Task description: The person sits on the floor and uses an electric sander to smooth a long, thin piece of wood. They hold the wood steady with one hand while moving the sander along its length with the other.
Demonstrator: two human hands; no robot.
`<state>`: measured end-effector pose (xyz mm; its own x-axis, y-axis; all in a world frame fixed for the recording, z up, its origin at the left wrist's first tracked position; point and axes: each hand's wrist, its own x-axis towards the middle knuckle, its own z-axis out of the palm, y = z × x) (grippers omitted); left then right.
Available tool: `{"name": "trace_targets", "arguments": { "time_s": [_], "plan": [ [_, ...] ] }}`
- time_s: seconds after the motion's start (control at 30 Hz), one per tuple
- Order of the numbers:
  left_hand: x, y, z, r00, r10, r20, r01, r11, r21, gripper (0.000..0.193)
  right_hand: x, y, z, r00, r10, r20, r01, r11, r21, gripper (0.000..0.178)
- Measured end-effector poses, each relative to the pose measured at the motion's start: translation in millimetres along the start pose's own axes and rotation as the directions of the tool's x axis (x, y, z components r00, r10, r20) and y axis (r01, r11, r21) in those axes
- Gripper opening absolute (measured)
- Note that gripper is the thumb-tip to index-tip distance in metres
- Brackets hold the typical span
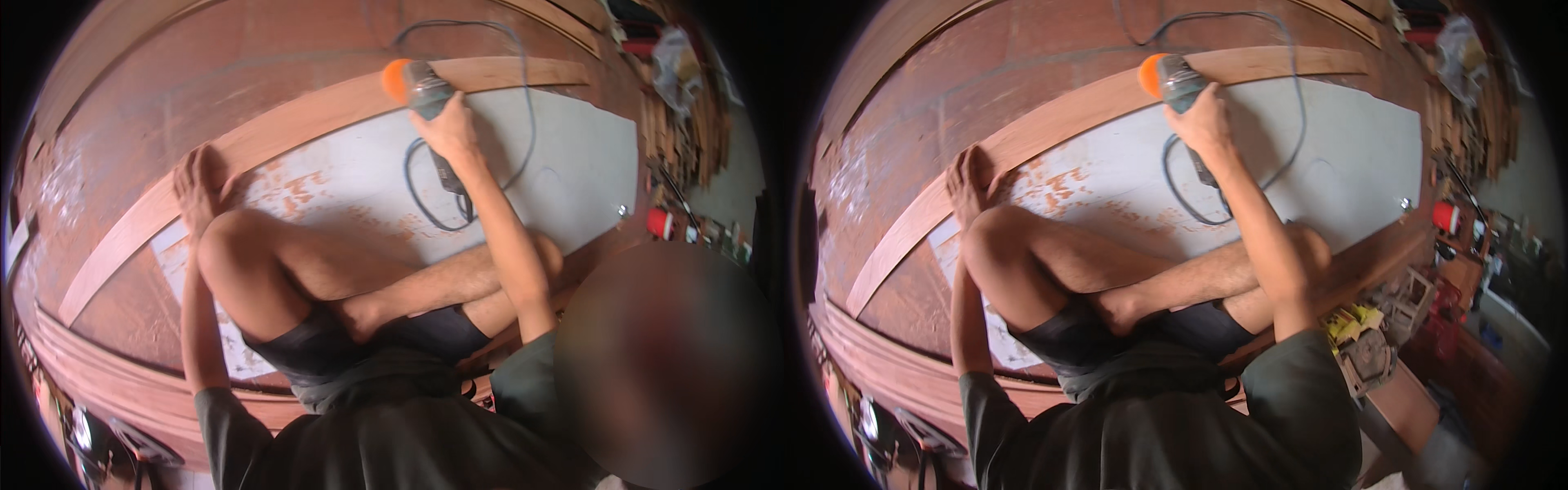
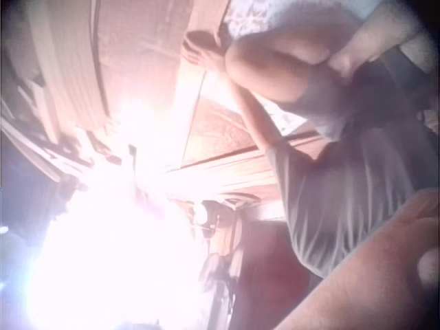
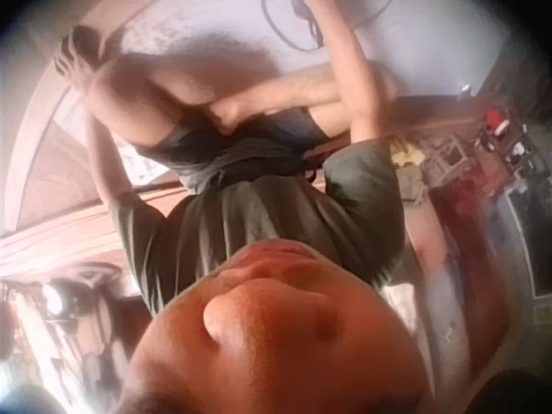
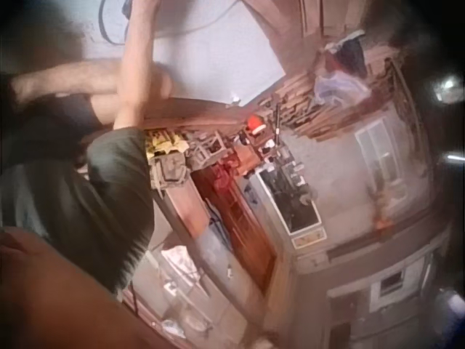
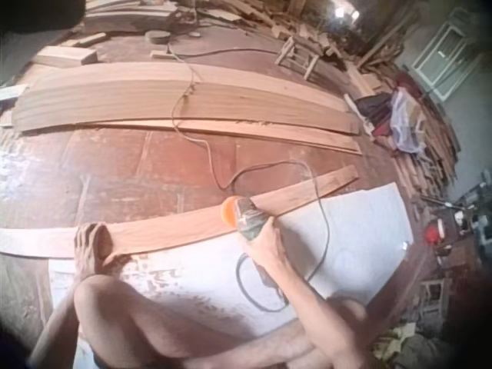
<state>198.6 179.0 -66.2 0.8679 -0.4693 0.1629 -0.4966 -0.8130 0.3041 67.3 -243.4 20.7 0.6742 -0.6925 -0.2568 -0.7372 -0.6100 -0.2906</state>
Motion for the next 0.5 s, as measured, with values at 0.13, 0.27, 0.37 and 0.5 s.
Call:
{"name": "trace_targets", "arguments": {
  "time_s": [0.13, 0.27, 0.37, 0.5],
  "plan": [
    [2.2, 6.5, -14.2, 1.0, 0.009, -0.006, -0.009, 1.0, -0.024, 0.081, 34.0, 39.1, -17.7, 0.994, 0.09, -0.068, -0.09, 0.996, -0.01, 0.097],
    [3.2, -2.7, 0.7, 1.0, 0.03, -0.003, -0.03, 1.0, 0.008, 0.081, 82.1, 71.4, -37.4, 0.969, 0.243, -0.053, -0.241, 0.97, 0.031, 0.101],
    [2.2, -7.0, 4.7, 0.999, 0.046, -0.003, -0.046, 0.999, 0.024, 0.081, 60.9, 29.4, -17.9, 0.974, 0.212, -0.081, -0.211, 0.977, 0.015, 0.101],
    [-0.2, -7.8, 3.1, 1.0, 0.024, 0.004, -0.024, 0.999, 0.033, 0.081, 5.4, -34.3, 6.0, 0.997, 0.073, 0.009, -0.073, 0.997, 0.01, 0.097]
  ]
}}
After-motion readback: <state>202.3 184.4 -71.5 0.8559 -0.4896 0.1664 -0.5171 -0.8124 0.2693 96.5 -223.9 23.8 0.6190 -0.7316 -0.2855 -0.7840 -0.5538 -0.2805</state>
